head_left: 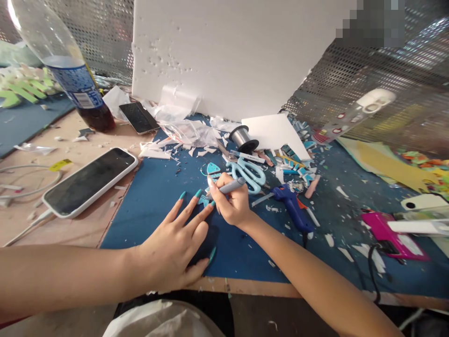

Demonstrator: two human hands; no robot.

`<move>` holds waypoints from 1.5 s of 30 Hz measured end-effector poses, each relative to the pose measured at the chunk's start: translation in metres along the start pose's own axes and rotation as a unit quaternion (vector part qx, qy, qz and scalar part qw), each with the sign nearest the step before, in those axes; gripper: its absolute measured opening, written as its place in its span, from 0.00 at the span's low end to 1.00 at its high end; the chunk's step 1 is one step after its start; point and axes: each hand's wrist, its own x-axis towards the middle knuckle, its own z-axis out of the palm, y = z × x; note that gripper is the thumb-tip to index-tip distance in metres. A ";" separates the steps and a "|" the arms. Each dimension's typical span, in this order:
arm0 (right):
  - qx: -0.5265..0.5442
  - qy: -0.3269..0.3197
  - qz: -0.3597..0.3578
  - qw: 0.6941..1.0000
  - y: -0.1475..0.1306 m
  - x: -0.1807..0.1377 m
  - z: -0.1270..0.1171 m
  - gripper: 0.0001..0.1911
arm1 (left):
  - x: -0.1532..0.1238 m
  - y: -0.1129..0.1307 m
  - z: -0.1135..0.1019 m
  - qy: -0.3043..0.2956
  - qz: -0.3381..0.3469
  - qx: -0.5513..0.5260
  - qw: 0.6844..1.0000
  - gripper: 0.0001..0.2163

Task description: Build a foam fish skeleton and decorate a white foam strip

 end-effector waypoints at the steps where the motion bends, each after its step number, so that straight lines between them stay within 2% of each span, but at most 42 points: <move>1: 0.002 0.006 0.001 1.000 0.001 -0.001 0.000 0.19 | 0.000 0.000 0.000 -0.002 0.002 0.002 1.000 0.15; 16: 0.000 -0.020 0.014 1.000 0.001 -0.001 -0.001 0.19 | 0.000 0.000 0.001 0.003 0.000 -0.005 1.000 0.14; 24: 0.029 0.003 0.012 0.999 0.004 -0.003 -0.003 0.20 | 0.001 0.000 -0.002 -0.007 0.005 0.013 1.000 0.15; 39: 0.021 -0.023 0.006 0.999 0.004 -0.002 -0.003 0.19 | 0.001 0.000 -0.001 -0.005 0.005 0.004 1.000 0.15; 45: 0.044 0.014 0.003 0.999 0.006 -0.005 -0.004 0.18 | -0.001 -0.001 0.001 -0.001 0.005 -0.013 1.000 0.14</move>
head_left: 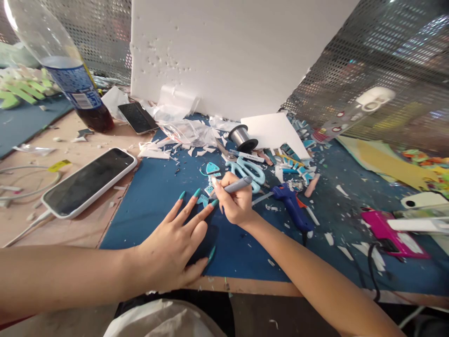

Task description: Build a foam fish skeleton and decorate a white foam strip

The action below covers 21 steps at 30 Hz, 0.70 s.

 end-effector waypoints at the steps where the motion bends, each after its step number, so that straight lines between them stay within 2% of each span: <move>1: 0.000 0.006 -0.001 1.000 0.000 0.000 0.000 0.18 | 0.000 0.000 0.000 0.000 -0.001 -0.002 1.000 0.14; 4: 0.001 0.007 -0.004 1.000 -0.001 0.000 0.002 0.18 | 0.000 0.000 0.000 -0.001 0.000 0.000 1.000 0.14; 16: 0.005 -0.052 0.019 0.998 -0.006 0.004 0.006 0.16 | 0.002 0.001 -0.001 0.010 -0.013 -0.008 1.000 0.14; 21: -0.007 -0.053 0.020 0.998 -0.006 0.005 0.006 0.17 | 0.002 0.001 -0.003 0.001 -0.014 -0.013 1.000 0.14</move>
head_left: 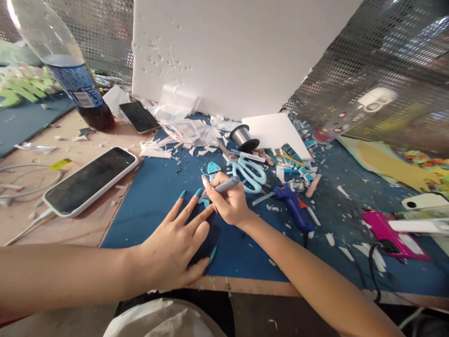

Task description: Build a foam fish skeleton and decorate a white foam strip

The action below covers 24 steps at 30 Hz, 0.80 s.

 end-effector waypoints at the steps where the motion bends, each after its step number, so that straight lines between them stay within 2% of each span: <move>1: -0.003 0.000 -0.002 1.000 0.000 0.000 0.000 0.17 | 0.000 0.000 0.000 0.000 0.000 -0.001 1.000 0.14; 11: -0.016 0.015 -0.021 1.000 0.002 -0.001 -0.001 0.16 | 0.000 -0.001 0.003 0.005 -0.003 -0.004 1.000 0.14; 24: -0.026 0.008 -0.002 1.000 0.000 -0.001 -0.001 0.18 | -0.001 0.000 0.001 -0.003 0.000 -0.009 1.000 0.14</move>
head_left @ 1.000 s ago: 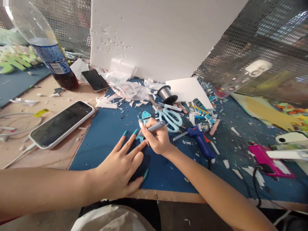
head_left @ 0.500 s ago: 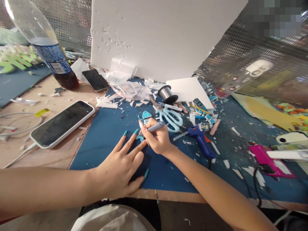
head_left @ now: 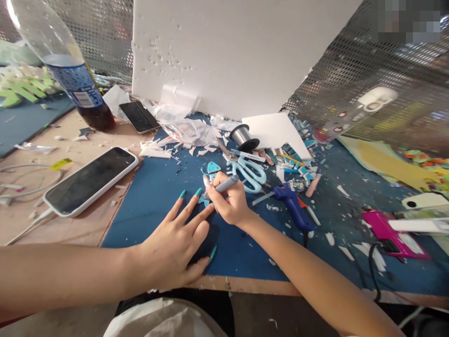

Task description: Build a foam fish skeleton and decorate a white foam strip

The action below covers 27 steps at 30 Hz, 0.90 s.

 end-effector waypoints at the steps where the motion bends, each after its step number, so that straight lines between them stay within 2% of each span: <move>1: -0.003 0.001 -0.002 1.000 0.000 0.000 0.000 0.18 | 0.000 0.000 0.000 -0.001 -0.001 0.000 1.000 0.14; 7: 0.015 0.032 -0.019 0.999 0.001 -0.002 -0.001 0.19 | 0.000 0.000 -0.001 -0.009 0.001 0.012 1.000 0.14; 18: -0.007 0.006 -0.012 1.000 0.001 -0.001 -0.002 0.18 | 0.000 0.001 -0.001 -0.004 0.000 0.011 1.000 0.14; 27: 0.012 0.029 0.003 1.000 0.003 -0.004 -0.002 0.20 | -0.001 -0.001 0.002 0.001 0.005 0.013 1.000 0.14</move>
